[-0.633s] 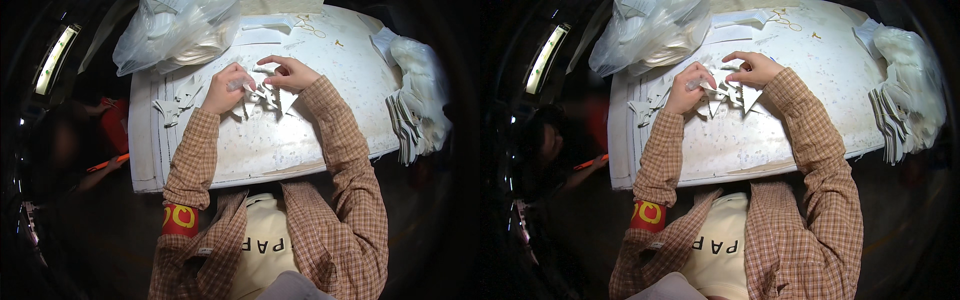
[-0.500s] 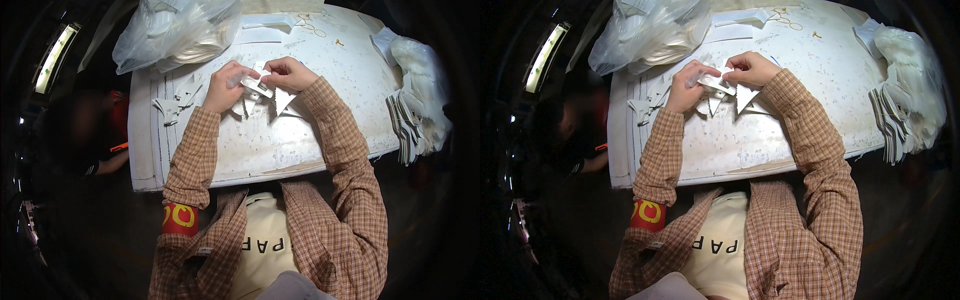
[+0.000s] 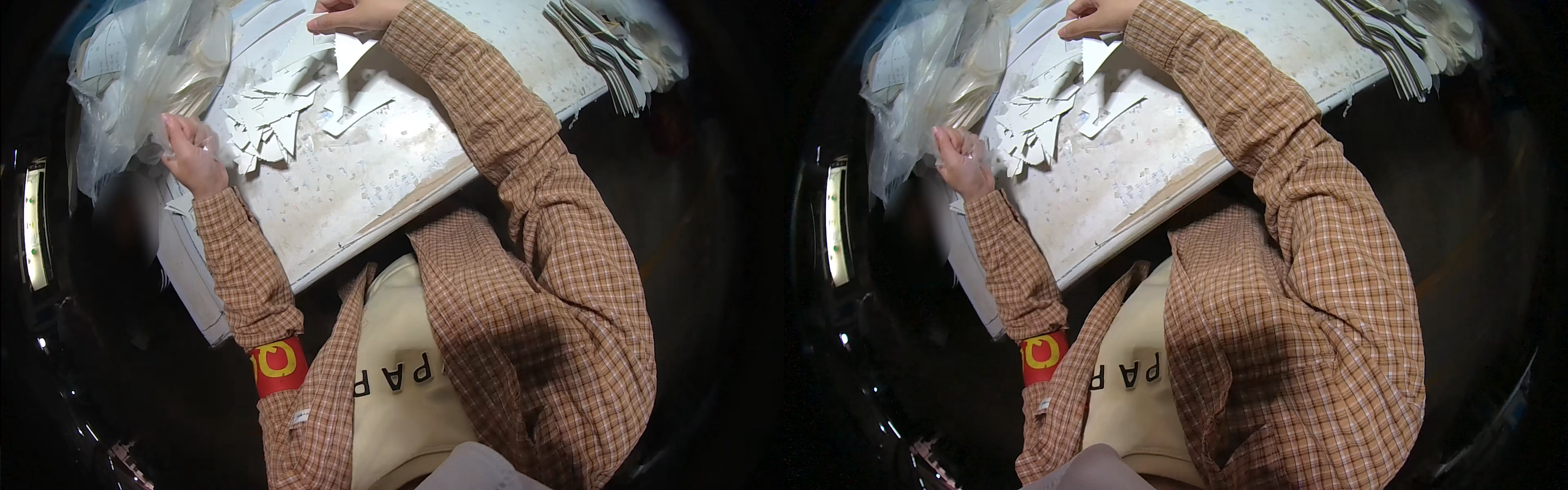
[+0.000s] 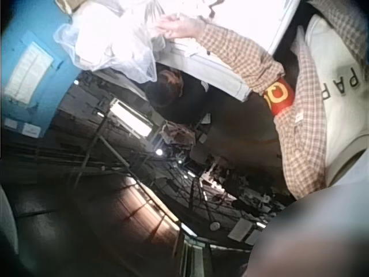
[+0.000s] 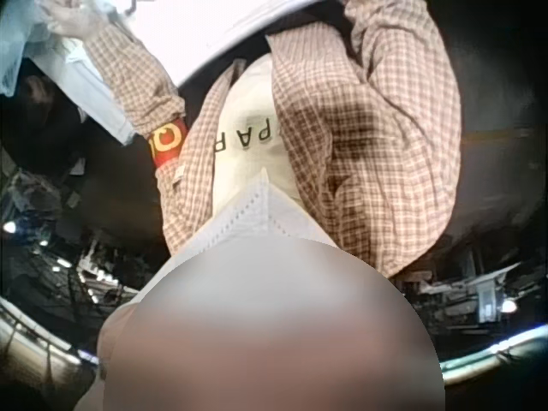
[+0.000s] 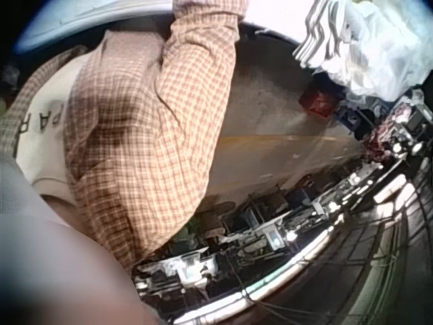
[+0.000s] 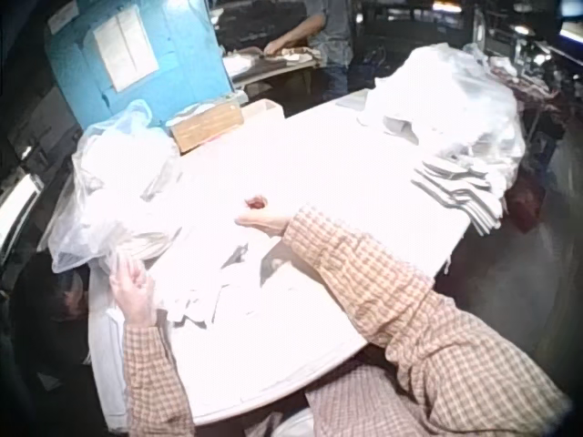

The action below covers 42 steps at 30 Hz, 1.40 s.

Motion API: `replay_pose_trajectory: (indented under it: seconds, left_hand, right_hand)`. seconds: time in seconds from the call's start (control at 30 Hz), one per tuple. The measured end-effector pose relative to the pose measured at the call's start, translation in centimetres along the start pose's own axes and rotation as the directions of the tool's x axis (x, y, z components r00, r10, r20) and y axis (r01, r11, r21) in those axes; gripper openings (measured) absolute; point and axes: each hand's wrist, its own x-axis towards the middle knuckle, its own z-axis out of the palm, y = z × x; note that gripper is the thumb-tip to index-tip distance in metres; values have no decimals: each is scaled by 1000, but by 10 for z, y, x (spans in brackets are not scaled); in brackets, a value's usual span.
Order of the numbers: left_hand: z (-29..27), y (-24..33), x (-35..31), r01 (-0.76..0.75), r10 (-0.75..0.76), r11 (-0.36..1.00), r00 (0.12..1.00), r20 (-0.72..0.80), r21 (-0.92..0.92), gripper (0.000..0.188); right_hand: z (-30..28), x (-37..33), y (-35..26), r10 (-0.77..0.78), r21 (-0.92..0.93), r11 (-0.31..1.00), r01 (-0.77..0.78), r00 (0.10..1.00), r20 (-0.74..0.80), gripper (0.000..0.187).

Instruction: The person sorts white paper cutouts on a table, separating small irregular pieces from larger shaped pieces. They stack the larger pieces and bundle them with a rubber band, then continue sorting the smaller pieces into piles.

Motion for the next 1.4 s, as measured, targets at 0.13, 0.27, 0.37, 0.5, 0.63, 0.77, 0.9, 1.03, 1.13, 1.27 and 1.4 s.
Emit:
replay_pose_trajectory:
  seconds: [0.13, 0.27, 0.37, 0.5, 0.63, 0.77, 0.9, 1.03, 1.13, 1.27, 1.4]
  left_hand:
    - [-5, 1, -10, 59, -61, 985, 998, -12, -160, 53]
    - [-6, -15, -14, 150, -141, 968, 988, 59, -202, 51]
    - [-9, -18, -24, 198, -199, 978, 980, -8, -63, 50]
    - [-23, -13, -56, 279, -279, 960, 940, -196, -27, 39]
    - [-61, 20, -101, 238, -219, 969, 950, -221, 61, 26]
    - [-89, 15, -143, 217, -103, 877, 956, -275, 429, 20]
    - [-98, 17, -168, -173, 95, 362, 984, 149, 916, 24]
    - [-89, 20, -193, -360, 89, 49, 931, 355, 932, 34]
    - [-85, 15, -207, -350, 179, 156, 930, 322, 924, 22]
    - [-88, 7, -217, -351, 339, 114, 893, 296, 930, 16]
    - [-87, 13, -203, -289, 194, 167, 947, 257, 942, 29]
  right_hand:
    - [-12, -7, 15, 10, 57, 998, -3, 994, -108, 23]
    - [-20, -12, 41, 26, 124, 992, -2, 981, -193, 21]
    - [-25, -16, 57, 35, 161, 987, 6, 967, -250, 20]
    - [-30, -24, 75, 42, 207, 978, 25, 949, -313, 19]
    - [-26, -30, 85, 71, 280, 959, 33, 933, -352, 19]
    - [-23, -38, 98, 104, 309, 951, 22, 917, -385, 20]
    - [-22, -44, 109, 134, 339, 941, 17, 900, -416, 20]
    - [-22, -52, 115, 151, 347, 938, 17, 880, -451, 22]
    - [-24, -56, 121, 163, 357, 934, 20, 865, -475, 23]
    - [-25, -59, 134, 173, 361, 932, 22, 849, -499, 25]
    - [-24, -61, 127, 145, 352, 935, 50, 850, -506, 27]
